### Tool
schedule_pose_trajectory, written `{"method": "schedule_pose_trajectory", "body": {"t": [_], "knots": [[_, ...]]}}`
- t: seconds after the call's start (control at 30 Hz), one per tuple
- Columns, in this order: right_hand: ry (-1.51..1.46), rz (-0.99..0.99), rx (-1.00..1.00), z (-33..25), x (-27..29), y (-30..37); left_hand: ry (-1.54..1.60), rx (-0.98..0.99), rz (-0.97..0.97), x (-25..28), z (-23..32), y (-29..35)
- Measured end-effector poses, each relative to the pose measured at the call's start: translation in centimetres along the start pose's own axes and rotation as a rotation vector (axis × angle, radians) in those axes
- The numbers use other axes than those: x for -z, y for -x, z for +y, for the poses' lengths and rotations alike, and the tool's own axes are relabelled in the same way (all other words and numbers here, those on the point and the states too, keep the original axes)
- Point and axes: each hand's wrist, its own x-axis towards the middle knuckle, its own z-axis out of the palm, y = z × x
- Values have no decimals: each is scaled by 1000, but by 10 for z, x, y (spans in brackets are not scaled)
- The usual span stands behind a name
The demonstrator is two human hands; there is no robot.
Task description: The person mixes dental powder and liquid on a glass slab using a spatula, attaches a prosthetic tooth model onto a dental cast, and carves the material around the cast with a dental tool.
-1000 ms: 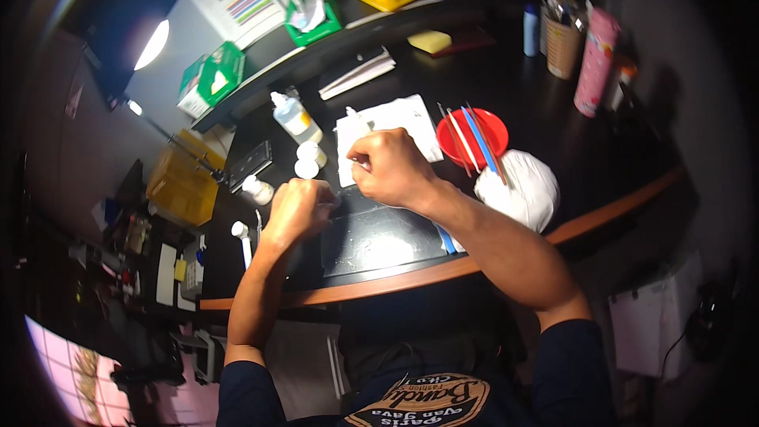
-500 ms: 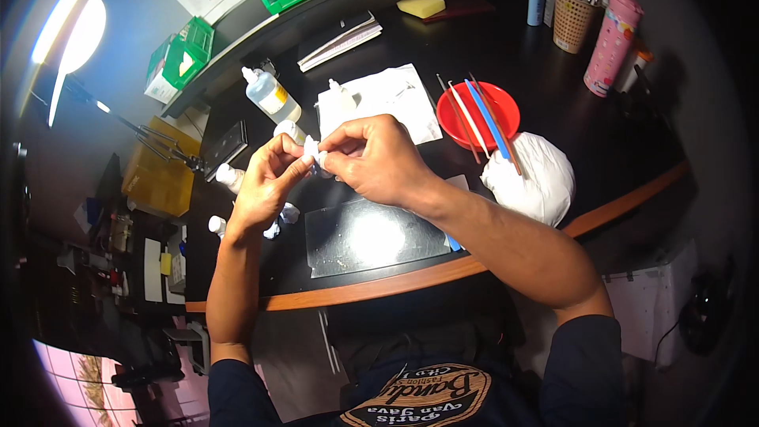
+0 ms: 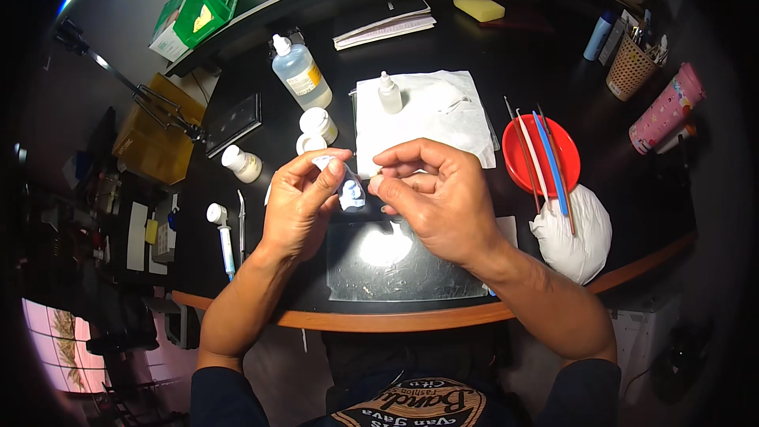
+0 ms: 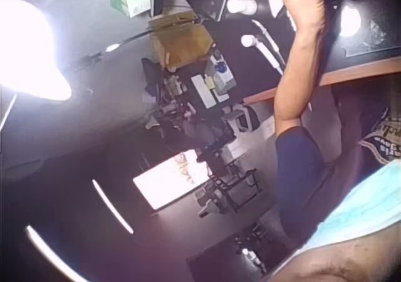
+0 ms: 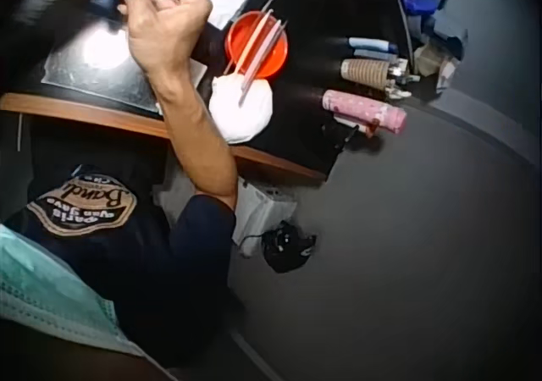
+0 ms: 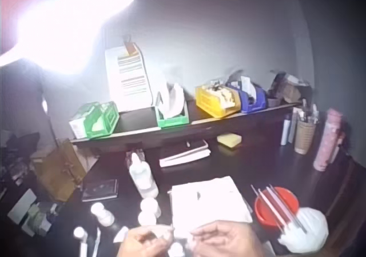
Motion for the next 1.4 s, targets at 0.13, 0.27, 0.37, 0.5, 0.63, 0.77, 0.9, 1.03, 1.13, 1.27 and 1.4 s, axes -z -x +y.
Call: {"method": "schedule_pose_trajectory", "body": {"t": [0.13, 0.27, 0.37, 0.5, 0.63, 0.77, 0.9, 1.03, 1.13, 1.27, 1.4], "knots": [[31, 8, 19, 0, 2, -3, -91, 23, 52, -1, -4, -4], [70, 4, 2, 6, 6, -8, -78, 126, 56, -9, 3, -1], [112, 13, 2, 0, 8, -9, -49, 97, 2, -5, -1, 1], [199, -5, 63, -2, 11, -9, -96, 15, -71, -5, 1, 0], [175, -26, 85, 1, 9, -9, -125, 5, -58, -2, -1, 4], [168, -15, 63, 4, 8, -11, -111, -4, -52, -2, -3, 2], [127, -28, -11, 4, 9, -9, -116, 15, -61, -2, -3, 0], [164, -43, 0, -1, 8, -9, -121, 23, -75, 0, -1, -1], [222, -60, 2, 0, 9, -9, -115, -6, -66, 3, -5, -1], [209, -81, -9, -1, 11, -8, -120, -4, -76, 4, -6, -4], [161, -83, 2, 0, 12, -9, -121, -42, -107, 3, -7, -3]]}}
